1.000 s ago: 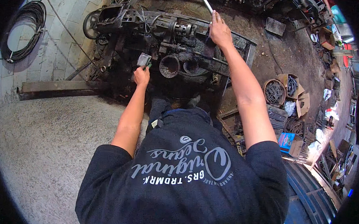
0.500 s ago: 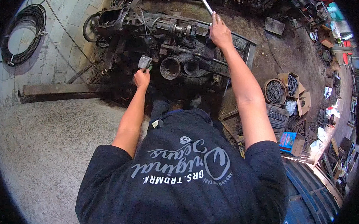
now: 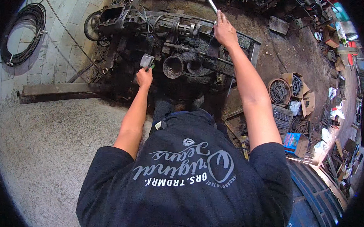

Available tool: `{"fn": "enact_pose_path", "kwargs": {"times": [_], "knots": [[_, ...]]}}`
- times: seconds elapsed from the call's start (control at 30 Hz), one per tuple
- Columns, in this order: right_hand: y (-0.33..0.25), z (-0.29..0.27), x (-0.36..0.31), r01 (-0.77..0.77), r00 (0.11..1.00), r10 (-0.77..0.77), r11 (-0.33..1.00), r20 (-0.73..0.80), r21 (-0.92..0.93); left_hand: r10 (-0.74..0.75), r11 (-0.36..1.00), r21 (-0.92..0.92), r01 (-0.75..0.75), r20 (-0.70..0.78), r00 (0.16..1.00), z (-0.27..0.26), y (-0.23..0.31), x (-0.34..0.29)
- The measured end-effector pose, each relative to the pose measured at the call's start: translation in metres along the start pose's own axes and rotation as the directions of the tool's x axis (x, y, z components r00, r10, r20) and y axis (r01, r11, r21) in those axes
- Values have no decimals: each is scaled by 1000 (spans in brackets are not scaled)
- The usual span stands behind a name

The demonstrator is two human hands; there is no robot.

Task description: Applying lubricant to internal components of an industrial machine using a brush and manipulating a metal pipe.

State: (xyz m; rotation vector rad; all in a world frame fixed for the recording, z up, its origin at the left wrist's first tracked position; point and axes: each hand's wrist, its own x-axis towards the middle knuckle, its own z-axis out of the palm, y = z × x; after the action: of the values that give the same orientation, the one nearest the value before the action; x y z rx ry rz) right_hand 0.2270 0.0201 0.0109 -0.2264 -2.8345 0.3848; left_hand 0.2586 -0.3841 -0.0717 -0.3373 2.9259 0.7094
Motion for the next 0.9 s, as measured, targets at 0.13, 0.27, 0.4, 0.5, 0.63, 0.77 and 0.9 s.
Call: {"fn": "enact_pose_path", "kwargs": {"times": [0.13,0.27,0.4,0.5,0.63,0.77,0.9], "knots": [[-1,-1,0,6,1000,-6,1000,-15,-13,9,1000,-29,-8,16,1000,1,-3,1],[0,-5,-1,-17,1000,17,1000,25,1,-8,1000,-6,8,3,1000,2,-2,0],[-1,-5,-2,-19,1000,19,1000,16,0,-10,1000,8,10,22,1000,-1,0,0],[0,-3,-2,-5,1000,4,1000,-13,-12,3,1000,4,-3,19,1000,-3,3,-1],[1,-4,-3,13,999,-13,1000,-36,-13,-5,1000,6,5,10,1000,-4,5,-2],[0,-9,-4,6,1000,-7,999,-24,-31,-8,1000,1,8,15,1000,-4,5,-2],[-3,-11,-3,-3,999,4,999,32,-40,30,1000,-7,-30,6,1000,-1,-1,0]]}}
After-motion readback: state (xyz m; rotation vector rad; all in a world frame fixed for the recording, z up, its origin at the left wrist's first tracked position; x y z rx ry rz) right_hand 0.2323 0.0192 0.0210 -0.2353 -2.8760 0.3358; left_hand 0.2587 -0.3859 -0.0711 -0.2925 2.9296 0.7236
